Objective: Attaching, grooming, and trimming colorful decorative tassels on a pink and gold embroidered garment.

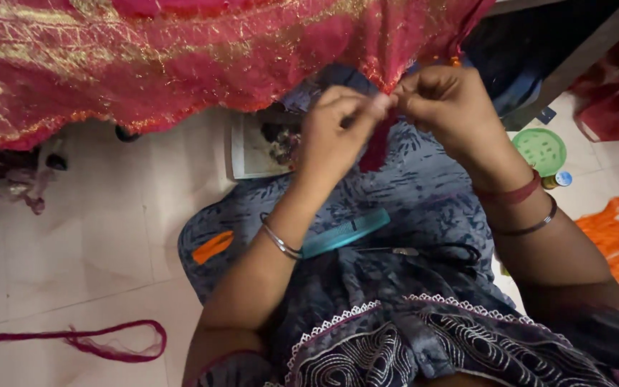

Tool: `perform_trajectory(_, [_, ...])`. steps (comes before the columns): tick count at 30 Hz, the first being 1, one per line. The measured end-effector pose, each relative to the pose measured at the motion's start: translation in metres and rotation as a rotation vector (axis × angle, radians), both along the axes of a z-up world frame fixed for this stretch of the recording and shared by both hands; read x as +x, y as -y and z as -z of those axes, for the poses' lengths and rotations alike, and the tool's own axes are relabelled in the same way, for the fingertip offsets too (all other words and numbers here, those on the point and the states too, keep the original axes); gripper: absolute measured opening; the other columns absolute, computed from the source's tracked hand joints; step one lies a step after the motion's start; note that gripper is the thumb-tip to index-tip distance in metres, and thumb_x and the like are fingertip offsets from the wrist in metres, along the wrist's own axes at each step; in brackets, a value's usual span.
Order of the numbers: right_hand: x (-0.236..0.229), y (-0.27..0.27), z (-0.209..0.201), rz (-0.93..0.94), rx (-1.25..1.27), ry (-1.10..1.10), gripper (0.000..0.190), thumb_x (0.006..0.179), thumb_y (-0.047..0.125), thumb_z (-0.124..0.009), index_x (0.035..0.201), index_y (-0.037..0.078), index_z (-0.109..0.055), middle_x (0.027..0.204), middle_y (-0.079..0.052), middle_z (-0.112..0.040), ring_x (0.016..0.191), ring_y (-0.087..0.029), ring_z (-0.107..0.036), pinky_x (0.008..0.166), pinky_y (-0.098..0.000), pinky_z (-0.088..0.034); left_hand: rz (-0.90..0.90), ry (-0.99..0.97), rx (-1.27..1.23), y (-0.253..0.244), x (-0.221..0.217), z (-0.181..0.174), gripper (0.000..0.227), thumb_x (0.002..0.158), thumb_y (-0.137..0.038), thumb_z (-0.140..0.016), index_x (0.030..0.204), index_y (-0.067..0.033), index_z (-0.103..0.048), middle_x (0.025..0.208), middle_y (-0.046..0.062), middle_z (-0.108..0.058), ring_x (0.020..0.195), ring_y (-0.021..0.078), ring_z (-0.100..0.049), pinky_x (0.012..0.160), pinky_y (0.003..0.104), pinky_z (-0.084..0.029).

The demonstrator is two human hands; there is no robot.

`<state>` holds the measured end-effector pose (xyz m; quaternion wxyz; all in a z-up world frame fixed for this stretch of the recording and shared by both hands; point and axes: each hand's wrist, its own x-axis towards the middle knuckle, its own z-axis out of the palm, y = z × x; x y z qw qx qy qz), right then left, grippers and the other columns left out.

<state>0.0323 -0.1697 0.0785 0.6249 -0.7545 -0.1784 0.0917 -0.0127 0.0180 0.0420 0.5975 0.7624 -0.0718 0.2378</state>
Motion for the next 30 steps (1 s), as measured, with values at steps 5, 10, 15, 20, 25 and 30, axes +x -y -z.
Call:
perform_trajectory(5, [0.000, 0.000, -0.001, -0.020, -0.007, 0.074, 0.010, 0.098, 0.008, -0.072, 0.096, -0.002, -0.073, 0.078, 0.004, -0.064, 0.069, -0.002, -0.053, 0.059, -0.0202, -0.040, -0.040, 0.081, 0.137, -0.007, -0.003, -0.007, 0.014, 0.084, -0.020, -0.082, 0.088, -0.0067, -0.078, 0.097, 0.007, -0.073, 0.096, 0.0219, -0.070, 0.087, 0.034, -0.054])
perform_trajectory(10, [0.000, 0.000, 0.001, 0.011, -0.061, 0.113, 0.011, 0.097, 0.007, -0.074, 0.097, -0.003, -0.072, 0.080, 0.004, -0.064, 0.070, -0.002, -0.054, 0.059, -0.0198, -0.041, -0.137, 0.195, 0.196, -0.006, -0.002, -0.006, 0.009, 0.085, -0.010, -0.081, 0.089, -0.0061, -0.074, 0.099, 0.007, -0.073, 0.099, 0.0243, -0.070, 0.091, 0.036, -0.053])
perform_trajectory(15, [0.002, 0.001, 0.009, -0.002, 0.035, 0.168, 0.009, 0.098, 0.005, -0.071, 0.103, -0.003, -0.070, 0.093, 0.001, -0.073, 0.082, -0.002, -0.065, 0.070, -0.0189, -0.052, 0.071, 0.100, -0.071, 0.016, -0.012, -0.004, 0.009, 0.094, -0.006, -0.072, 0.097, -0.0023, -0.064, 0.111, 0.007, -0.069, 0.099, 0.0181, -0.070, 0.086, 0.029, -0.055])
perform_trajectory(20, [-0.015, 0.005, 0.001, 0.109, -0.131, 0.359, 0.011, 0.097, 0.005, -0.079, 0.096, -0.002, -0.071, 0.086, -0.004, -0.070, 0.076, -0.007, -0.063, 0.066, -0.0257, -0.049, 0.078, 0.081, -0.108, 0.022, -0.016, -0.007, 0.006, 0.093, -0.002, -0.074, 0.096, -0.0009, -0.068, 0.103, 0.006, -0.069, 0.088, 0.0144, -0.067, 0.078, 0.026, -0.053])
perform_trajectory(25, [-0.043, 0.009, -0.015, 0.139, -0.304, 0.674, 0.012, 0.096, 0.000, -0.078, 0.106, 0.003, -0.072, 0.099, -0.010, -0.065, 0.078, -0.017, -0.061, 0.068, -0.0302, -0.048, 0.085, 0.126, -0.161, 0.021, -0.009, 0.004, 0.006, 0.091, -0.001, -0.077, 0.097, -0.0025, -0.074, 0.096, 0.005, -0.069, 0.087, 0.0135, -0.067, 0.079, 0.025, -0.054])
perform_trajectory(30, [-0.039, 0.007, -0.025, 0.131, -0.462, 1.082, 0.025, 0.089, -0.010, -0.076, 0.109, 0.005, -0.074, 0.102, -0.010, -0.064, 0.094, -0.030, -0.058, 0.079, -0.0417, -0.046, 0.061, 0.136, -0.065, 0.025, -0.019, -0.007, 0.008, 0.091, 0.000, -0.072, 0.098, -0.0008, -0.071, 0.096, 0.004, -0.068, 0.084, 0.0109, -0.067, 0.078, 0.023, -0.054])
